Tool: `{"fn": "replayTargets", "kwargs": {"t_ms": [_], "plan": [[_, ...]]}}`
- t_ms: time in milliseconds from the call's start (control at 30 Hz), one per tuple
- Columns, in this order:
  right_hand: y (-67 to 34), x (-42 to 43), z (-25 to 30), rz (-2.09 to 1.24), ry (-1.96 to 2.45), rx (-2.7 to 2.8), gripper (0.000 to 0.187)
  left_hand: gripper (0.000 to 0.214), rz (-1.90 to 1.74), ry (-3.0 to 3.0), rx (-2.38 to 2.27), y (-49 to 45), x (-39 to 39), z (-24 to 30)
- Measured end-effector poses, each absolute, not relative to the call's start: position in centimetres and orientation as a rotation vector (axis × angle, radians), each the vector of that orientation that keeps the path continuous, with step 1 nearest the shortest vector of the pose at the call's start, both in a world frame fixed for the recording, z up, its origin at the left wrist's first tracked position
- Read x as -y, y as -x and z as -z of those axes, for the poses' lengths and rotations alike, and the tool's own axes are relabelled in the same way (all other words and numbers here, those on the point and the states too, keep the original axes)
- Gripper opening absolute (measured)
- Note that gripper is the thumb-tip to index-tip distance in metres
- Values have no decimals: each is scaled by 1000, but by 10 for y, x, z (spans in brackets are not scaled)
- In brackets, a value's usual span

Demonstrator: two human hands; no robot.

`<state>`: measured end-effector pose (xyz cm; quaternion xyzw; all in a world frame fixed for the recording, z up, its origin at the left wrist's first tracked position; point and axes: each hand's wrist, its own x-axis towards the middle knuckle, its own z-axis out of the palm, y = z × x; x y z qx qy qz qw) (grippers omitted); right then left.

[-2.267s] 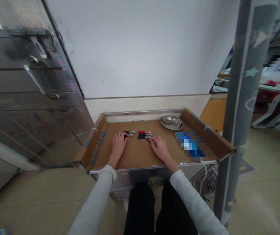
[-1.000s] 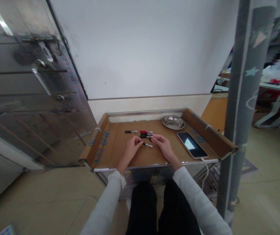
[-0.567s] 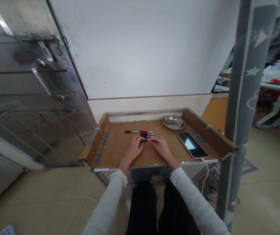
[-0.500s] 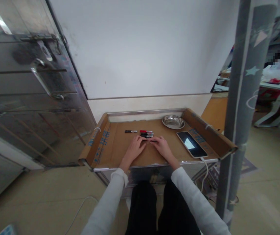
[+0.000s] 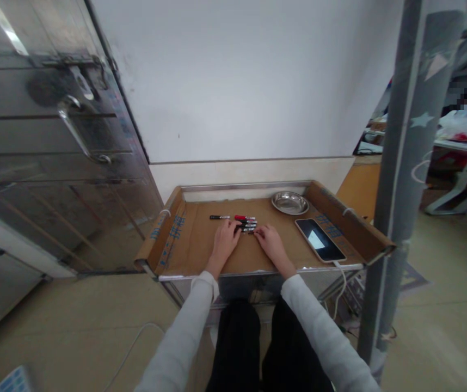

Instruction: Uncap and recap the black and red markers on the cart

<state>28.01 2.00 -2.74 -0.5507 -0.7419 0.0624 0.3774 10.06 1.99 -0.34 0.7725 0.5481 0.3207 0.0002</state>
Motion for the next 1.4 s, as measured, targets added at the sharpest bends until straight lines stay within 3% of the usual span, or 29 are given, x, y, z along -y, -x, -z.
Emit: {"fn": "replayTargets", "kwargs": {"t_ms": [167, 267, 433, 567, 700, 833, 933, 1100, 1267, 1400], "plan": [[-280, -11, 22, -257, 1368, 1778, 18, 31, -1065, -2235, -2046, -67, -48, 7], [-280, -3, 23, -365, 1305, 1666, 23, 20, -979, -2231, -2016, -47, -56, 9], [-259, -6, 17, -538, 1167, 1450, 28, 16, -1222, -2142, -1654, -45, -32, 7], [-235, -12, 10, -1027, 1001, 1185, 32, 18, -1293, -2171, -1281, -71, -6, -4], [-223, -7, 13, -1528, 746, 864, 20, 48, -1561, -1991, -1233, -103, 5, -14], [-224, 0, 22, -1761, 618, 691, 8, 36, -1417, -2088, -1103, -119, 7, -18], [-231, 1, 22, -1853, 603, 636, 8, 34, -1372, -2073, -1085, -121, 7, -18], [-245, 4, 16, -1923, 522, 539, 10, 46, -1608, -1828, -1167, -116, 6, -18], [-248, 4, 14, -1897, 561, 594, 11, 31, -1582, -1804, -1171, -115, 7, -17], [-247, 1, 14, -1791, 629, 752, 15, 34, -1738, -1600, -1204, -113, 5, -13]]}}
